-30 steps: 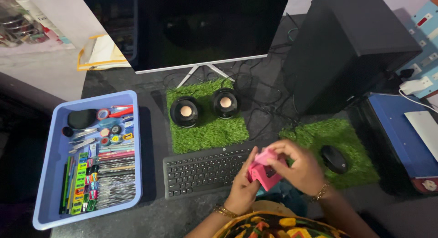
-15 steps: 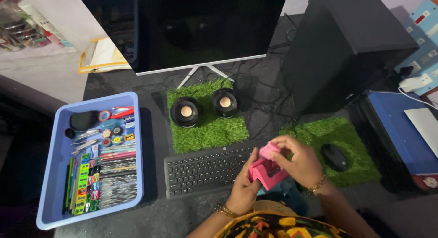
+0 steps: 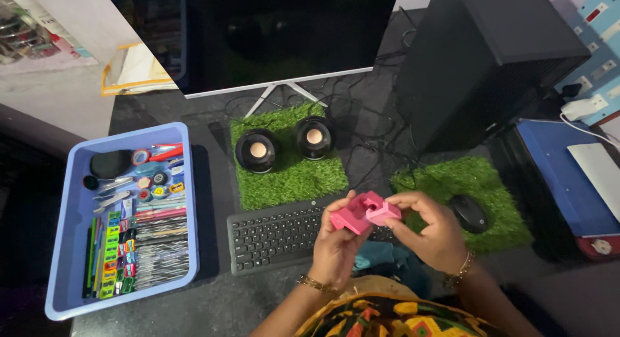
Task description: The person organizes stationery items in a blue plastic tray, then wipes a computer keyboard and a pink plastic object using a blue cloth. The person also wipes the computer mouse and the side of the computer tower.
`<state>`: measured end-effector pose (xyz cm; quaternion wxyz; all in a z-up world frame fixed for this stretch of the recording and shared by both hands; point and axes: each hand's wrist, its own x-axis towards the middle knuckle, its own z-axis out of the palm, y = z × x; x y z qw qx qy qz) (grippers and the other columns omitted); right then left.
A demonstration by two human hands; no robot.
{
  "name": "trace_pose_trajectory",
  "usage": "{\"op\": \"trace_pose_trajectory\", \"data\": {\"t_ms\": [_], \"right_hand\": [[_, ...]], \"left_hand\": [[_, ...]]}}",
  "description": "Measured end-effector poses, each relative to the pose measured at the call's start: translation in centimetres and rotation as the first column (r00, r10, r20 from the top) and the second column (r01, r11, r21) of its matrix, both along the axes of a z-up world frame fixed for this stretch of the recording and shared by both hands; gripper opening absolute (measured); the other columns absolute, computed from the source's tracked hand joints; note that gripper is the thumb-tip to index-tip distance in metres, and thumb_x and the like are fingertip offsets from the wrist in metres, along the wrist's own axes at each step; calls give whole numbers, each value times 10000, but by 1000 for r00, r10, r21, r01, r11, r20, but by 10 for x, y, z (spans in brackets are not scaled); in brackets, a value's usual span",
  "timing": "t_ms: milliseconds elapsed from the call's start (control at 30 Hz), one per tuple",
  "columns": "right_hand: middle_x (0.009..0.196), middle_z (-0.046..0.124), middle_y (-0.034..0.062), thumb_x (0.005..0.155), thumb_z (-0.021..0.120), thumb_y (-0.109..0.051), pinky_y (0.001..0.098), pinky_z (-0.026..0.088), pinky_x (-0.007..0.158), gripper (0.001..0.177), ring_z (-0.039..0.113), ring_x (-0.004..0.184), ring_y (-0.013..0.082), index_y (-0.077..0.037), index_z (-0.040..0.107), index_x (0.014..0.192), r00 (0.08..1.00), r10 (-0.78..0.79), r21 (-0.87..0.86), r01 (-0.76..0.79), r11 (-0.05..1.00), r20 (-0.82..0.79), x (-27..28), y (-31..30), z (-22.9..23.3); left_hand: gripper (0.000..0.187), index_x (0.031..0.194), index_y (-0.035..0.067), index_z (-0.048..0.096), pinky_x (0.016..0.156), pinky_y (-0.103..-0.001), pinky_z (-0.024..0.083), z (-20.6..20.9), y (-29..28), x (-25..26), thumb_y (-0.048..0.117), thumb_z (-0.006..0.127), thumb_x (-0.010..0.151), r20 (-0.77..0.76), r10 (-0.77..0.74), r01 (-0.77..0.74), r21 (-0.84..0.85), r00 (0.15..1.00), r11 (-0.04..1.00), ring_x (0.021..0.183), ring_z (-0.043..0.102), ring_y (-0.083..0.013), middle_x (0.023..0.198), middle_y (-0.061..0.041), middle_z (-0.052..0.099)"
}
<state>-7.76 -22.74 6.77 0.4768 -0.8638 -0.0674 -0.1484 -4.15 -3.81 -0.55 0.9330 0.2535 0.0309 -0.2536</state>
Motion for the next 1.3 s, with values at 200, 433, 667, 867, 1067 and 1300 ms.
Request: {"op": "trace_pose_trajectory", "data": {"t_ms": [200, 433, 667, 867, 1067, 1300], "right_hand": [[1050, 790, 68, 808, 816, -122, 269, 593, 822, 350, 770, 953, 137, -42, 699, 1128, 999, 45, -40, -45, 998, -4, 2, 16, 4], [1065, 779, 58, 791, 830, -109, 267, 602, 827, 342, 769, 956, 129, -65, 684, 1098, 980, 120, -70, -110, 991, 160, -6, 9, 0], [1104, 761, 32, 769, 846, -119, 352, 573, 919, 329, 734, 1033, 176, -119, 676, 1050, 893, 287, -379, -146, 914, 347, -3, 17, -19], [1110, 754, 55, 808, 817, -120, 367, 574, 939, 276, 719, 1023, 207, -93, 689, 1051, 937, 47, -426, 112, 898, 347, 13, 8, -19], [1137, 759, 42, 783, 799, -93, 388, 561, 958, 259, 717, 1082, 231, -90, 670, 1008, 928, 216, -331, -110, 937, 303, 5, 24, 1], [1093, 741, 49, 801, 804, -77, 370, 570, 921, 281, 700, 1067, 231, -60, 680, 1052, 924, 164, -443, 6, 896, 345, 7, 20, 10]], "left_hand": [[486, 1365, 62, 524, 1245, -488, 342, -9, -4, -1, 73, 475, 882, 288, -15, 71, -184, 958, 980, 1508, 394, -324, 1671, -141, 320], [378, 1320, 100, 507, 1133, -504, 437, -13, -9, 5, 362, 422, 1060, 117, 50, -35, -126, 992, 991, 1420, 468, -321, 1634, -108, 379], [469, 1350, 123, 471, 1051, -527, 498, 2, -7, 16, 462, 317, 1065, -74, 79, -91, -168, 994, 982, 1268, 565, -376, 1500, -156, 504], [471, 1330, 100, 442, 1089, -539, 502, 11, -8, 14, 465, 323, 1056, -148, 34, -75, -278, 988, 958, 1319, 569, -382, 1477, -191, 536], [518, 1420, 68, 460, 1096, -518, 497, -9, -10, 13, 467, 337, 1113, -174, -43, -28, -384, 984, 923, 1313, 568, -378, 1463, -240, 534], [518, 1377, 81, 490, 1060, -537, 507, -5, -6, 12, 492, 359, 1091, -41, -69, 52, -309, 997, 949, 1262, 592, -382, 1419, -218, 575]]}}
